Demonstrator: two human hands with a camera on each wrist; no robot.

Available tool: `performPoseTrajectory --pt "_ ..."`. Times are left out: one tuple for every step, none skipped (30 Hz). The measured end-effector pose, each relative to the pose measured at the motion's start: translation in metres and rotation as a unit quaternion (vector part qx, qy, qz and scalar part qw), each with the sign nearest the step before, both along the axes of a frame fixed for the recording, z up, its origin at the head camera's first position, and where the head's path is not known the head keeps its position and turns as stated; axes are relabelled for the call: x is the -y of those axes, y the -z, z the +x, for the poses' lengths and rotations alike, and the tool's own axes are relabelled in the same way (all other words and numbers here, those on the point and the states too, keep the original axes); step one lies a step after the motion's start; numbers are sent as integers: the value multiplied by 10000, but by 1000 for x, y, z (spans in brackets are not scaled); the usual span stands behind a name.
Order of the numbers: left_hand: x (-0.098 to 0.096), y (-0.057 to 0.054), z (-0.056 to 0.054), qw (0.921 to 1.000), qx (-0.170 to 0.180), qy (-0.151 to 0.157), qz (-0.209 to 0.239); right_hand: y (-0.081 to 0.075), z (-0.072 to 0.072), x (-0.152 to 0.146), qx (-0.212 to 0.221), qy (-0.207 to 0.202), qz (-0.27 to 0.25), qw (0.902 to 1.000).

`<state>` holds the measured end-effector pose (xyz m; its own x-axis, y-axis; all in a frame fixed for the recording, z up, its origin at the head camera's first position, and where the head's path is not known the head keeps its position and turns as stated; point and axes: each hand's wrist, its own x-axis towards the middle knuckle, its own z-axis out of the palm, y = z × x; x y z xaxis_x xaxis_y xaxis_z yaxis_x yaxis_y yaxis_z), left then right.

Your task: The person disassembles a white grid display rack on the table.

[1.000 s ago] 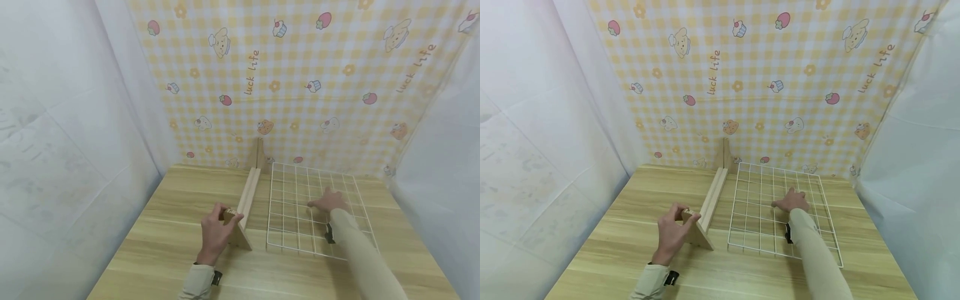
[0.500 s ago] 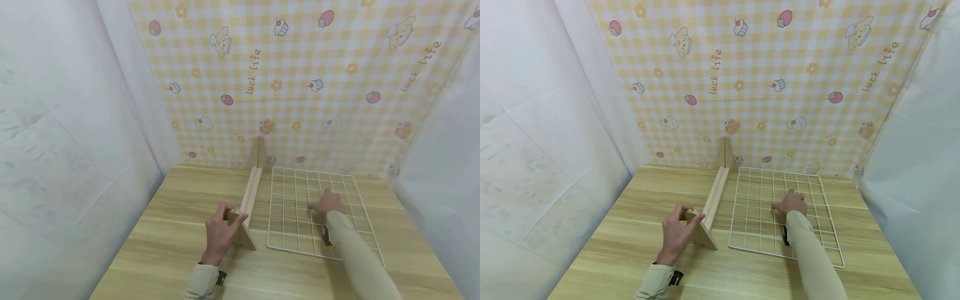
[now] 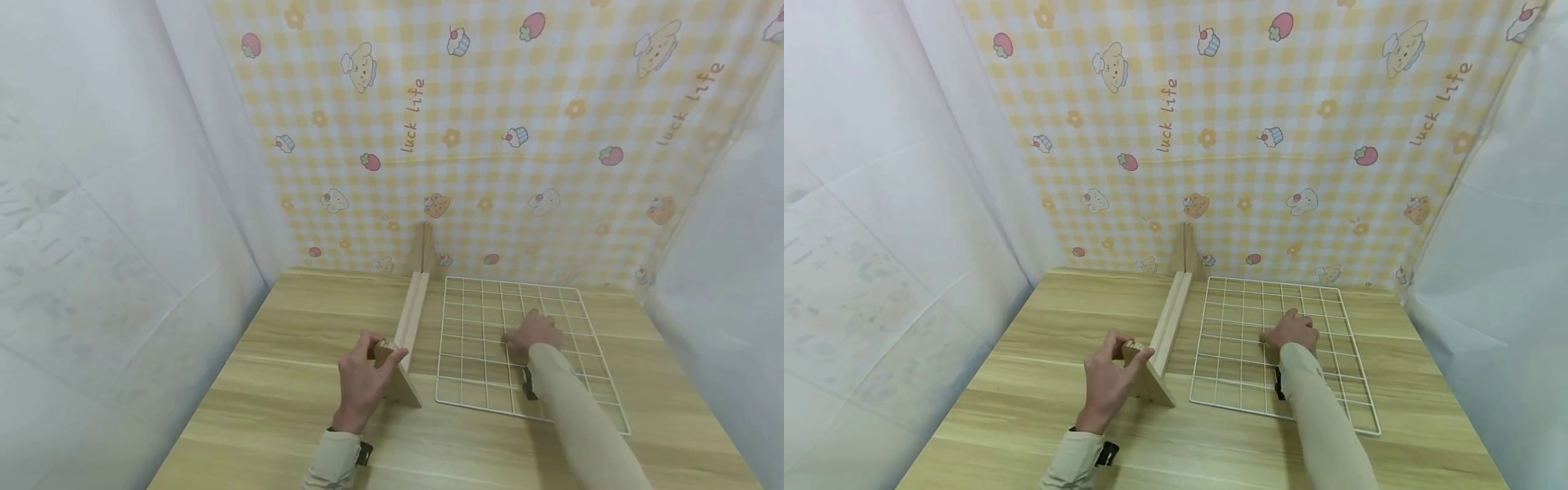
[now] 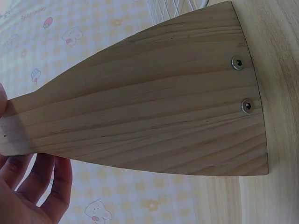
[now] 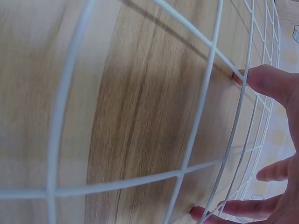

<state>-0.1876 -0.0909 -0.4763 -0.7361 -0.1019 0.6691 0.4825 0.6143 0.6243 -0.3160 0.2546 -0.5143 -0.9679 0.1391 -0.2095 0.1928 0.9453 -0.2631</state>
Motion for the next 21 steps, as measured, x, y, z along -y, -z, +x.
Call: performPoseTrajectory --pt "0 0 0 10000 -5 -6 -6 1 0 0 7 11 3 10000" --pt "0 0 0 10000 -2 -15 -14 1 -1 0 14 19 3 10000" --pt "0 0 0 10000 2 -23 -21 2 -1 0 18 20 -8 10000" --pt "0 0 0 10000 13 -33 -24 2 -1 0 19 17 -15 10000" --pt "0 0 0 10000 27 -35 -20 3 -2 0 21 13 -15 10000" --pt "0 0 0 10000 40 -37 -14 3 -2 -1 32 3 -6 10000" --pt "0 0 0 10000 55 -44 -8 4 -2 -1 37 -7 8 10000" --pt "0 0 0 10000 69 -50 -3 4 -2 0 38 -11 24 10000" --pt "0 0 0 10000 81 -55 -1 4 -2 0 34 -14 33 10000" --pt "0 0 1 9999 91 -64 -5 5 -2 0 28 -11 57 10000" --pt "0 0 1 9999 99 -76 -9 5 -2 1 19 -9 76 10000" --pt "0 0 1 9999 104 -85 -13 5 -2 1 15 -10 91 10000" --pt "-1 0 1 9999 110 -90 -15 6 -2 1 5 -12 98 10000" --pt "-1 -1 1 9999 117 -96 -17 5 -2 2 -3 -12 104 9999" --pt "-1 -1 1 9999 125 -95 -21 5 -2 2 -2 -18 109 9999" --pt "-1 -1 1 9999 130 -95 -26 5 -2 3 0 -24 124 9999" --pt "-1 -1 1 9999 137 -87 -20 4 -2 3 7 -34 132 9999" --pt "-1 -2 1 9999 141 -79 -17 3 -1 4 10 -29 128 9999" --pt "-1 -2 1 9999 144 -74 -11 3 -1 5 9 -36 134 9999" --pt "-1 -3 2 9999 147 -72 -7 3 -1 5 9 -30 126 9999" --pt "-1 -3 2 9999 147 -65 -3 2 -1 5 11 -33 129 9999"
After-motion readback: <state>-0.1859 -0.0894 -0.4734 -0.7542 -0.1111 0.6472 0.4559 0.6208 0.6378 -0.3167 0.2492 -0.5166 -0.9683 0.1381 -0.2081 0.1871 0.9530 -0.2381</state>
